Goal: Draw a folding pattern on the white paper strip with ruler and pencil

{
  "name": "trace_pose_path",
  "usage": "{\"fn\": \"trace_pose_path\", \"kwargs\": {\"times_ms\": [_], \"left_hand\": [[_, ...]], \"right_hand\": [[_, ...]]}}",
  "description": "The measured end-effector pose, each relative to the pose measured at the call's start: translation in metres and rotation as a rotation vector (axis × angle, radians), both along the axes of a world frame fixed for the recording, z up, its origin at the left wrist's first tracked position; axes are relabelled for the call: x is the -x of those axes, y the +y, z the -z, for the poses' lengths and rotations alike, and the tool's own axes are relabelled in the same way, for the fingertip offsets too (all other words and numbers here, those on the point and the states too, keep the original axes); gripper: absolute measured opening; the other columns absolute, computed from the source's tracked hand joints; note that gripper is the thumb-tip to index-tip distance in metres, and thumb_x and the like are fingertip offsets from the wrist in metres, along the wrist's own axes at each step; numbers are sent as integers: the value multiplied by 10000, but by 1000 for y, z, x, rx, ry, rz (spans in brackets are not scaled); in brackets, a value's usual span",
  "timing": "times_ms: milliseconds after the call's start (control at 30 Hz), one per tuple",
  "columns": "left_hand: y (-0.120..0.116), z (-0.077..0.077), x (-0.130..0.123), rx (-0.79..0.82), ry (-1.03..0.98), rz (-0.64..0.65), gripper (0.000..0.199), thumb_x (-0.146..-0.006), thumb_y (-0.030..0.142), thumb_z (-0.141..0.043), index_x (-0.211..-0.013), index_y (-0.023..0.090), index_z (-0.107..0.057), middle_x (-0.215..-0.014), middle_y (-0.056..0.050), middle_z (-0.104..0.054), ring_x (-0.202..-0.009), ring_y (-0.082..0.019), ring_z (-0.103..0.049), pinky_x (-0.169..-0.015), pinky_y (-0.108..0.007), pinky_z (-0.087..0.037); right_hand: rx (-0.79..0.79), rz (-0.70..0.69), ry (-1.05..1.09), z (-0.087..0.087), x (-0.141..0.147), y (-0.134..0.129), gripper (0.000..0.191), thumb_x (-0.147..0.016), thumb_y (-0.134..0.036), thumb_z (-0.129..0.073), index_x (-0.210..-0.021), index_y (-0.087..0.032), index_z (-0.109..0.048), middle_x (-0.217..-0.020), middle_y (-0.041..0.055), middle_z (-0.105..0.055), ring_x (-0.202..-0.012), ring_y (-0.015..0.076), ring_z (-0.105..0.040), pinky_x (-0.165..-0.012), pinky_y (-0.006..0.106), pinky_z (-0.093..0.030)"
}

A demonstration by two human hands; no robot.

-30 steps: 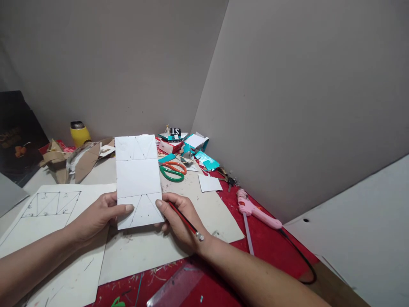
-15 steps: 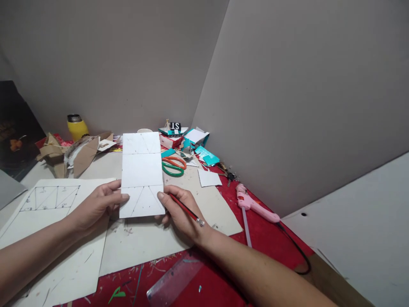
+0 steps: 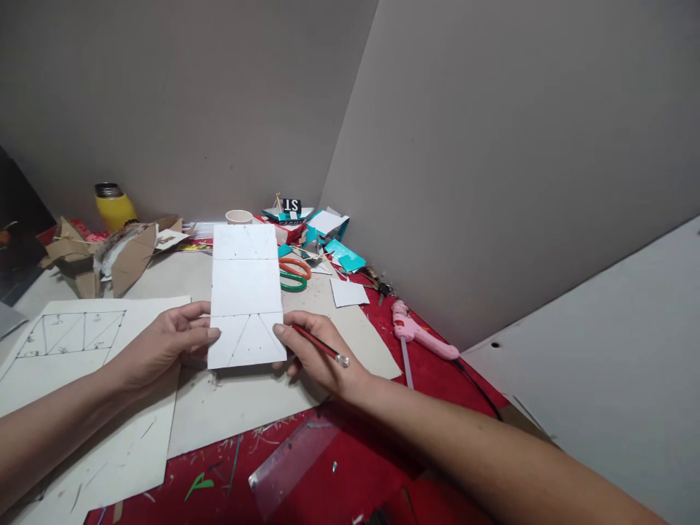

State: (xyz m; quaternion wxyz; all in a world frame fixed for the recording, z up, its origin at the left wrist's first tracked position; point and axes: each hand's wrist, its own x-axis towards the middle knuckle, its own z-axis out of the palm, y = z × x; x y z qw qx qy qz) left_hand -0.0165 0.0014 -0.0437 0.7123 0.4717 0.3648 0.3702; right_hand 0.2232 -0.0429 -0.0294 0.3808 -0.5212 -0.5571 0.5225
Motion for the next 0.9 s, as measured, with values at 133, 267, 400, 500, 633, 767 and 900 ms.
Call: {"fn": "trace_pose_path", "kwargs": {"times_ms": [133,267,400,500,633,767,900], "left_hand": [[0,0,1,-16,3,-7,421,-724,261,-850,-1111,203,-696,-809,-8,-729,-593,-96,-556,-538,-221,-387],[2,-1,1,-47,2,-38,418,-709,274,-847,-1092,185,-705,-782,-21,-727,-633,-105,-568,-583,-220,-401],[2,-2,0,-73,3,-84,422,-700,270,-835,-1098,202,-712,-748,0,-707,-639,-103,-552,-581,-209,-381],[1,-5,-1,-87,6,-111,430,-701,273,-825,-1112,208,-716,-771,-5,-720,-641,-111,-553,-583,-216,-389],[0,-9,-3,-109,10,-157,484,-680,277,-841,-1140,196,-713,-795,-12,-741,-580,-94,-512,-522,-208,-338],[0,-9,-4,-137,-9,-190,574,-649,305,-869,-1182,184,-696,-826,-23,-752,-636,-123,-577,-567,-228,-403],[1,-8,-3,-151,-25,-201,669,-651,345,-876,-1255,185,-637,-960,-60,-769,-786,-185,-677,-717,-298,-509]], "right_hand": [[-121,-13,-230,-1,-15,-11,359,-932,-512,-581,-998,-167,-654,-693,37,-685,-644,189,-687,-571,290,-543],[-424,-245,-607,5,-44,-30,392,-929,-384,-627,-1261,-176,-614,-1061,137,-745,-932,255,-701,-837,416,-561],[-560,-575,-879,5,-63,-53,644,-861,-302,-753,-1443,-182,-504,-1244,178,-656,-1132,312,-614,-963,471,-510],[-581,-668,-929,-2,-64,-64,545,-908,-159,-651,-1432,-179,-504,-1212,169,-644,-1049,279,-607,-914,427,-515],[-599,-703,-992,-14,-57,-68,488,-920,-35,-509,-1376,-204,-547,-1107,141,-649,-947,241,-600,-826,366,-507],[-518,-724,-1024,-22,-50,-68,338,-851,-20,-580,-1133,-194,-642,-1026,102,-646,-868,215,-602,-737,308,-490],[-465,-764,-1050,-21,-46,-69,181,-848,-16,-580,-868,-195,-602,-943,73,-658,-755,194,-590,-638,289,-457]]}}
